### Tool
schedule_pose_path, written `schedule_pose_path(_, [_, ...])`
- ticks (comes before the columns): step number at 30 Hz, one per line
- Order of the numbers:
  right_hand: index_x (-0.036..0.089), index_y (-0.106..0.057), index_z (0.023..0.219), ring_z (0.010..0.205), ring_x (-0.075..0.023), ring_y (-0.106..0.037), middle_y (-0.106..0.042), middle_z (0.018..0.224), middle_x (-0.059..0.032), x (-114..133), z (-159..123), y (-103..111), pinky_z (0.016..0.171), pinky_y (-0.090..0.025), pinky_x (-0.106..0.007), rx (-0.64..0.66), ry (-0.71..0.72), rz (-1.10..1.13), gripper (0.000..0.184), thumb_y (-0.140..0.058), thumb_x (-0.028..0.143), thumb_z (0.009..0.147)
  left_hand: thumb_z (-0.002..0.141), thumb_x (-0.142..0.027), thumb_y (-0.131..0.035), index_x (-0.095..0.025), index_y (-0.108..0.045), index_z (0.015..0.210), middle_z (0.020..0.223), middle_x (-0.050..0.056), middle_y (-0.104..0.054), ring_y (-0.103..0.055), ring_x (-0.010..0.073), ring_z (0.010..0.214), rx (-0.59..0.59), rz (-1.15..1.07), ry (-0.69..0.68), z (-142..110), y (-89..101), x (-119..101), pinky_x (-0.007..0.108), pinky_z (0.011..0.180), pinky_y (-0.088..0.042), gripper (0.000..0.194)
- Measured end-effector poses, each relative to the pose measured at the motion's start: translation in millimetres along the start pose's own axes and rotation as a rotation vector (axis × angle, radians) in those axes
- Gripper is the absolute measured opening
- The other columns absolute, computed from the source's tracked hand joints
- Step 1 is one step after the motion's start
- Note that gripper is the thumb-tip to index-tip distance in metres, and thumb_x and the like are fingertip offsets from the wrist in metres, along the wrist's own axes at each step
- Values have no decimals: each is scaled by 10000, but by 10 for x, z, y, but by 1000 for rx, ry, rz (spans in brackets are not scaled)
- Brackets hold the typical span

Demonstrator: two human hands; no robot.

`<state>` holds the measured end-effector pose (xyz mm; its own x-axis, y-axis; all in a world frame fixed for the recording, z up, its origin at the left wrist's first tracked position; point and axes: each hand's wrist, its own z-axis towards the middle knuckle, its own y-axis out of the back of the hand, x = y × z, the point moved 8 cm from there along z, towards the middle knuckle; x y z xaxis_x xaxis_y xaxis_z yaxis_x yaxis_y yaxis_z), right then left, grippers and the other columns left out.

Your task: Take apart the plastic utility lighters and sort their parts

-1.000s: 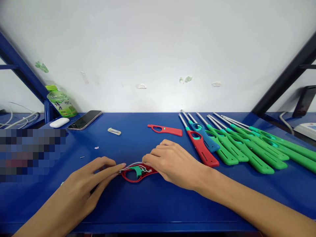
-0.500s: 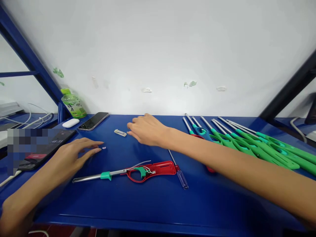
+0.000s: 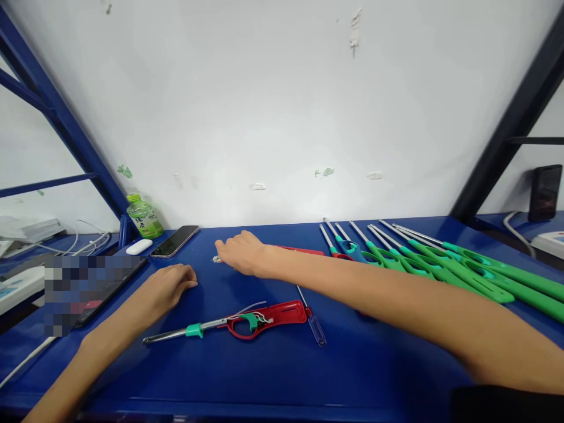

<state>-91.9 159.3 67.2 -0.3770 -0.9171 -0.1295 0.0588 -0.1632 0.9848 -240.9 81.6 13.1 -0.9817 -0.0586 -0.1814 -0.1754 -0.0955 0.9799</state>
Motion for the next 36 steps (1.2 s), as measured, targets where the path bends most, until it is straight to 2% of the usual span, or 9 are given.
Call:
schedule_pose_path(4, [166, -666, 1271, 891, -190, -729, -735, 1115, -59, -110, -624, 290, 804, -628, -391, -82, -14, 35, 301, -659, 378, 1058, 1022, -429, -678, -163, -681, 1133, 1088, 49, -711, -703, 192, 952, -84, -102, 8, -15, 142, -177, 409, 865, -609, 289])
schedule_pose_path(7, [139, -668, 1210, 675, -182, -686, -756, 857, -33, -98, -1064, 372, 657, -558, -347, -170, -14, 91, 248, -541, 332, 1120, 1033, -442, -658, -167, -686, 1094, 1012, 32, -714, -701, 178, 896, -163, -250, 2, -47, 361, -473, 393, 846, -604, 283])
schedule_pose_path(9, [161, -691, 1199, 717, -201, -712, -787, 902, -54, -61, -1286, 345, 650, -523, -340, -225, 4, 132, 178, -603, 269, 1089, 1039, -453, -646, -174, -694, 1124, 993, 27, -722, -706, 180, 892, -213, -376, -12, -81, 482, -733, 399, 859, -601, 296])
schedule_pose_path(12, [188, -719, 1191, 880, -240, -758, -802, 1024, -75, -36, -1494, 266, 774, -541, -372, -315, 49, 187, 160, -663, 198, 1042, 1056, -476, -611, -172, -704, 1092, 905, 9, -713, -694, 160, 811, -279, -582, -15, -119, 540, -1101, 370, 808, -596, 321])
schedule_pose_path(16, [188, -698, 1142, 984, -242, -763, -803, 1057, -74, -163, -1630, 203, 881, -550, -393, -470, 41, 296, 126, -605, 244, 1078, 1032, -470, -660, -159, -704, 1063, 878, 4, -722, -692, 138, 740, -236, -841, -28, -88, 364, -1437, 319, 717, -603, 316])
schedule_pose_path(21, [205, -679, 1064, 860, -192, -758, -806, 975, -43, -302, -1740, 123, 792, -568, -321, -598, -11, 428, 89, -624, 274, 1068, 999, -471, -703, -151, -696, 1046, 942, 33, -757, -739, 159, 808, -184, -1049, -8, -81, 169, -1561, 287, 652, -595, 323])
schedule_pose_path(24, [215, -688, 1040, 817, -187, -750, -808, 949, -38, -297, -1773, 103, 777, -567, -316, -635, -23, 465, 114, -617, 298, 1071, 934, -510, -755, -161, -719, 972, 908, 46, -775, -741, 176, 814, -199, -1106, 3, -124, 170, -1607, 272, 640, -565, 352])
schedule_pose_path(28, [210, -701, 1041, 827, -205, -753, -814, 957, -55, -284, -1786, 109, 797, -553, -342, -662, -12, 458, 162, -586, 316, 1088, 836, -506, -828, -187, -784, 880, 857, 39, -768, -665, 150, 740, -215, -1140, 5, -172, 203, -1708, 250, 667, -523, 325])
schedule_pose_path(36, [204, -695, 1058, 834, -208, -761, -816, 954, -50, -288, -1815, 124, 779, -510, -336, -688, 14, 398, 163, -575, 307, 1096, 795, -494, -857, -188, -817, 881, 724, 39, -749, -620, 138, 651, -160, -1200, 47, -173, 147, -1741, 243, 634, -498, 321])
